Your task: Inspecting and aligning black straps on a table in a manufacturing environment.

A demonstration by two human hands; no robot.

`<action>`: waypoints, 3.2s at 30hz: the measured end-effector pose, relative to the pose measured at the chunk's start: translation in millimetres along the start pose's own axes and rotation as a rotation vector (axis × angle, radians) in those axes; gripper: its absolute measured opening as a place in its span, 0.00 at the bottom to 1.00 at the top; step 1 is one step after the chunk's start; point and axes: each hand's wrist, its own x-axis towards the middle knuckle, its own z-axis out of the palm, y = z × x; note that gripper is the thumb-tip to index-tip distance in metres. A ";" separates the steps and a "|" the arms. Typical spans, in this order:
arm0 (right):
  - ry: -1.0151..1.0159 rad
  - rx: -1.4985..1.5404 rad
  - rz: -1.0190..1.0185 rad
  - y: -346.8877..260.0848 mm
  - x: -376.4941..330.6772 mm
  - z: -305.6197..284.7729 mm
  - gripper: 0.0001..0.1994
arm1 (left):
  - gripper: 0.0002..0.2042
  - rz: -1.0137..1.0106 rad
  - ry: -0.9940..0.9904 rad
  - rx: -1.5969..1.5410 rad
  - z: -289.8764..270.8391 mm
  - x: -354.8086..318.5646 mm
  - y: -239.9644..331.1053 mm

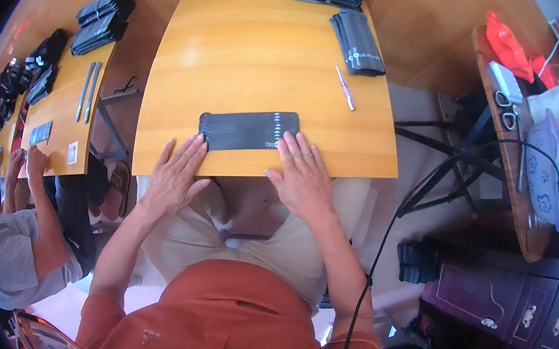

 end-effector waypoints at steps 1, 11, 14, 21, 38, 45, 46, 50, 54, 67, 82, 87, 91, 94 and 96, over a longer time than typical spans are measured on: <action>0.015 -0.005 -0.004 -1.1 0.0 0.7 0.33 | 0.33 0.004 0.013 0.009 1.5 -2.8 -0.8; 0.153 0.080 -0.020 -20.3 22.3 0.4 0.25 | 0.22 -0.546 0.141 -0.705 -11.5 40.1 23.2; 0.140 0.130 -0.071 -29.8 34.3 5.2 0.24 | 0.19 -0.612 0.076 -0.685 -7.9 52.8 11.3; 0.109 0.181 -0.157 -41.7 61.3 12.9 0.26 | 0.14 -0.723 0.128 -0.849 14.4 64.7 -2.3; 0.185 0.150 -0.334 -33.8 100.3 30.1 0.14 | 0.05 -0.930 0.187 -1.515 -14.8 91.4 -5.3; 0.333 0.467 0.239 8.2 156.4 4.5 0.17 | 0.11 -0.707 0.447 -1.324 7.4 54.8 -11.1; 0.402 0.579 0.441 46.5 169.7 -10.5 0.22 | 0.11 -0.702 0.440 -1.274 11.8 53.2 -7.9; 0.566 0.762 0.202 65.0 176.0 -62.4 0.25 | 0.15 -0.655 0.350 -1.213 22.5 48.0 -0.1; 0.094 0.936 0.114 4.8 141.3 -81.8 0.17 | 0.24 -0.486 0.420 -1.481 -14.1 58.7 31.1; 0.028 0.352 -0.001 -30.5 64.3 -59.2 0.36 | 0.14 -0.635 0.338 -1.872 -1.6 87.0 63.3; 0.379 -0.054 0.464 195.0 232.6 -81.6 0.36 | 0.15 -0.215 0.242 -0.963 25.0 90.9 86.1; 0.194 -0.115 0.543 209.4 254.1 -57.2 0.34 | 0.14 -0.136 0.268 -0.848 37.8 89.2 82.7; 0.121 -0.120 0.580 212.0 253.1 -51.0 0.34 | 0.14 -0.147 0.250 -0.825 38.2 89.9 82.0; 0.118 -0.136 0.572 208.8 253.1 -56.2 0.33 | 0.13 -0.118 0.265 -0.787 37.9 90.2 82.6; 0.113 -0.151 0.556 207.6 253.1 -54.2 0.32 | 0.12 -0.114 0.271 -0.765 37.2 90.5 84.2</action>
